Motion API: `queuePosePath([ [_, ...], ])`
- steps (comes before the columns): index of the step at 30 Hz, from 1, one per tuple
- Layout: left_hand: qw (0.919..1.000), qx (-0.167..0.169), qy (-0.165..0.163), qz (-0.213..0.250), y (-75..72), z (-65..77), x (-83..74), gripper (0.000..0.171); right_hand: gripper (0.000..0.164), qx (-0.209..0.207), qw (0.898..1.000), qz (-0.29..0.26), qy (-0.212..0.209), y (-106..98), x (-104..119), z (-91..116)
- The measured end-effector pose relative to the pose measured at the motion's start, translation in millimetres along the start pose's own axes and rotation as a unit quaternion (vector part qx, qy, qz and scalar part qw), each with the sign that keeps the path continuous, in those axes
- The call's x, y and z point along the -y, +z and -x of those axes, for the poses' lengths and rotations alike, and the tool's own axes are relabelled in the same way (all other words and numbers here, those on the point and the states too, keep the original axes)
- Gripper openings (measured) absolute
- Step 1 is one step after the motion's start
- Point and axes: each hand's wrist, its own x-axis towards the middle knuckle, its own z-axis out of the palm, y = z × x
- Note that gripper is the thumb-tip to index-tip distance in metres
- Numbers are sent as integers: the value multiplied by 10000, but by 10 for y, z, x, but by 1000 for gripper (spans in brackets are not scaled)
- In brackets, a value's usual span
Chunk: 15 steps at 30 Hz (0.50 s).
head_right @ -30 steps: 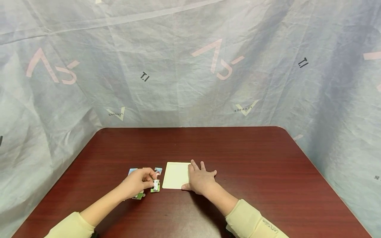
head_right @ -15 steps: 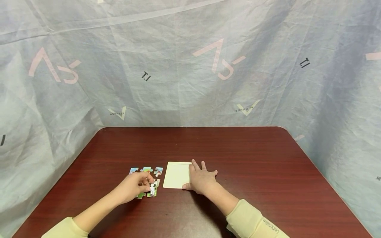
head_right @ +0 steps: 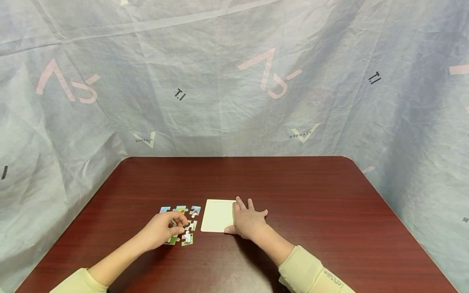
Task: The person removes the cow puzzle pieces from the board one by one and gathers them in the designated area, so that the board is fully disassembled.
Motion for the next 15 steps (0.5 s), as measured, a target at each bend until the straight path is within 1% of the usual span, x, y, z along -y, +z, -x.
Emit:
queuePosePath([
  [5, 9996, -255, 82, -49, -27, -20, -6, 5, 87, 160, 9998, -115, 41, 9, -5, -4],
  [7, 9993, -337, 119, -71, -36, -20, -14, 4, 88, 238, 9995, -225, 41, 9, -16, 8],
  [10, 9989, -463, 82, -66, -58, -23, -20, 5, 91, 323, 9984, -463, 7, -13, -45, 41],
  [13, 9984, -549, 102, -61, -112, -44, -42, 8, 90, 305, 9962, -808, -57, -45, -104, 79],
  [15, 9981, -581, 169, -104, -154, -67, -69, 14, 88, 139, 9950, -976, -126, -65, -162, 91],
])
